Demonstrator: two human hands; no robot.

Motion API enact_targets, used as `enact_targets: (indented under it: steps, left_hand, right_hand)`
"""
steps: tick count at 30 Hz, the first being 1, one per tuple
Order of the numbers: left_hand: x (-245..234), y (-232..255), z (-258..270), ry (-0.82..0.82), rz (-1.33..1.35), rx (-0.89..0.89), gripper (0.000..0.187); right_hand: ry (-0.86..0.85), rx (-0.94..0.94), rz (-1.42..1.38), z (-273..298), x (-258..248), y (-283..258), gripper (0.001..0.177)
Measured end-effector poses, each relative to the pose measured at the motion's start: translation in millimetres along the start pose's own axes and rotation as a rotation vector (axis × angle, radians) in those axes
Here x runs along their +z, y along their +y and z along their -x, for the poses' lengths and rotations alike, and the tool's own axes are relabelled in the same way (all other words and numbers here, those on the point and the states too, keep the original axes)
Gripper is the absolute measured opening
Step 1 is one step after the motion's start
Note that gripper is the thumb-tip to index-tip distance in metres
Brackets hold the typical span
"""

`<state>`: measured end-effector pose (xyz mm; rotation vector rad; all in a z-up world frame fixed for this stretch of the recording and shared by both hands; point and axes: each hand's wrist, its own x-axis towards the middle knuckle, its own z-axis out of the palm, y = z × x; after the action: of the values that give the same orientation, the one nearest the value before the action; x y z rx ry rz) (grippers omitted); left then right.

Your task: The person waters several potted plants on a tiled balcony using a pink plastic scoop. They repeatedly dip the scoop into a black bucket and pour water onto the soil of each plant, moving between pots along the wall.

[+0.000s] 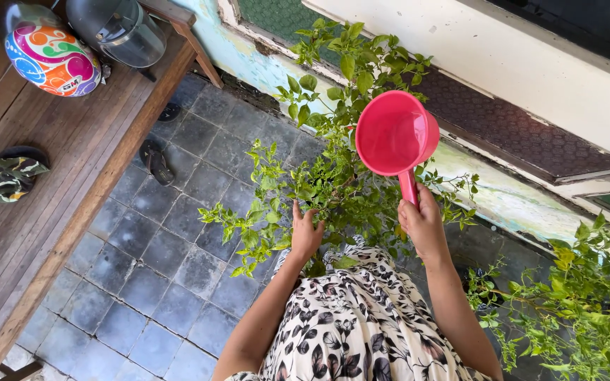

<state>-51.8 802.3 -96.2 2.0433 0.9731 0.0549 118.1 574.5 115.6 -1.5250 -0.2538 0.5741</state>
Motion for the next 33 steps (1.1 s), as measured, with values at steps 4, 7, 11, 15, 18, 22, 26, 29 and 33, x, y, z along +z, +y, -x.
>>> enact_targets:
  steps: [4,7,11,15,18,22,26,29,33]
  left_hand:
    - [-1,2,1,0.005,0.002,-0.006,0.048]
    - [-1,3,0,0.002,0.003,-0.019,0.049]
    - [-1,5,-1,0.008,-0.005,-0.015,0.049]
    - [1,5,-2,0.002,-0.014,-0.018,0.05]
    - [4,0,-5,-0.003,-0.014,-0.031,0.05]
    - [2,3,-4,0.014,-0.013,-0.034,0.049]
    - [7,-1,-7,0.014,-0.02,-0.036,0.049]
    - [7,0,-6,0.014,-0.015,-0.034,0.05]
    - [6,1,-4,0.015,-0.012,-0.031,0.05]
  right_hand:
    - [0.013,-0.022,0.018,-7,-2,12,0.056]
    - [0.011,-0.016,-0.01,-8,-4,10,0.057]
    - [-0.038,0.056,-0.161,-11,-9,4,0.06]
    - [-0.082,0.089,-0.241,-12,-12,-1,0.063]
    - [-0.067,0.066,-0.171,-10,-9,-2,0.062]
    - [-0.059,0.023,-0.092,-7,-2,-4,0.057]
    - [-0.05,-0.027,0.003,-10,0,3,0.055]
    - [-0.054,-0.021,0.009,-10,1,0,0.055]
    - [-0.093,0.061,-0.184,-12,-6,-3,0.056]
